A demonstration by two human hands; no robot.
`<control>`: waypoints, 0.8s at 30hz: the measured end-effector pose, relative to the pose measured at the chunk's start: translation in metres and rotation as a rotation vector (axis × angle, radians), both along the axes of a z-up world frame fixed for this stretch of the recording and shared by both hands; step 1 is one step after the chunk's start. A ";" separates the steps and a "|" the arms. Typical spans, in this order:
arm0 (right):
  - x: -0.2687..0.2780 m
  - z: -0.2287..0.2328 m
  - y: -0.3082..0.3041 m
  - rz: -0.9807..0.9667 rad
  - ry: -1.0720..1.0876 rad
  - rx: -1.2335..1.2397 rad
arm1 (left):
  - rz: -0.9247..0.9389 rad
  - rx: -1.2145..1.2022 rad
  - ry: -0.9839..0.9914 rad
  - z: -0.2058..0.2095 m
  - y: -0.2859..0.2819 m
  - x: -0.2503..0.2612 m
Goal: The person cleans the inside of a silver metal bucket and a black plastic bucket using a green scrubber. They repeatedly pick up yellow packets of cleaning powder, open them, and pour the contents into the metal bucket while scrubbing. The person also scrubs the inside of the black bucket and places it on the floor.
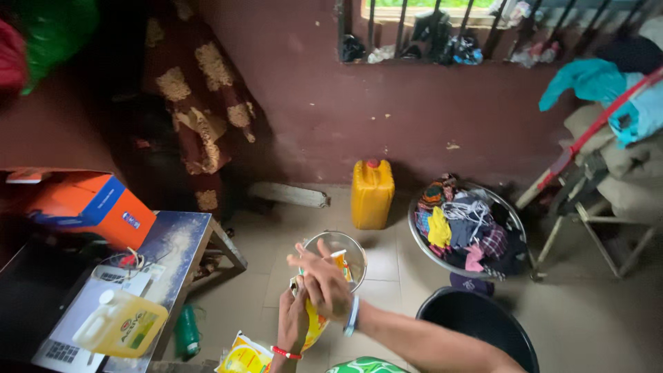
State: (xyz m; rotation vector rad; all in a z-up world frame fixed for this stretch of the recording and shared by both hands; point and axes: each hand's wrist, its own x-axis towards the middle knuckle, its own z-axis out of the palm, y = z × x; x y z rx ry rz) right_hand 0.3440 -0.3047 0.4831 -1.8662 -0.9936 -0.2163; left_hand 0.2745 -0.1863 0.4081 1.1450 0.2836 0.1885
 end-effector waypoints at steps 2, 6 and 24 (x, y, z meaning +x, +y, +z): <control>0.021 0.007 -0.002 -0.074 0.203 -0.316 | -0.048 -0.014 0.009 0.007 -0.002 0.000; 0.020 -0.003 -0.007 -0.173 -0.006 0.084 | -0.120 0.011 0.020 0.014 -0.007 0.001; 0.059 -0.049 -0.087 -0.372 0.308 0.037 | -0.205 0.129 0.077 0.006 -0.034 0.015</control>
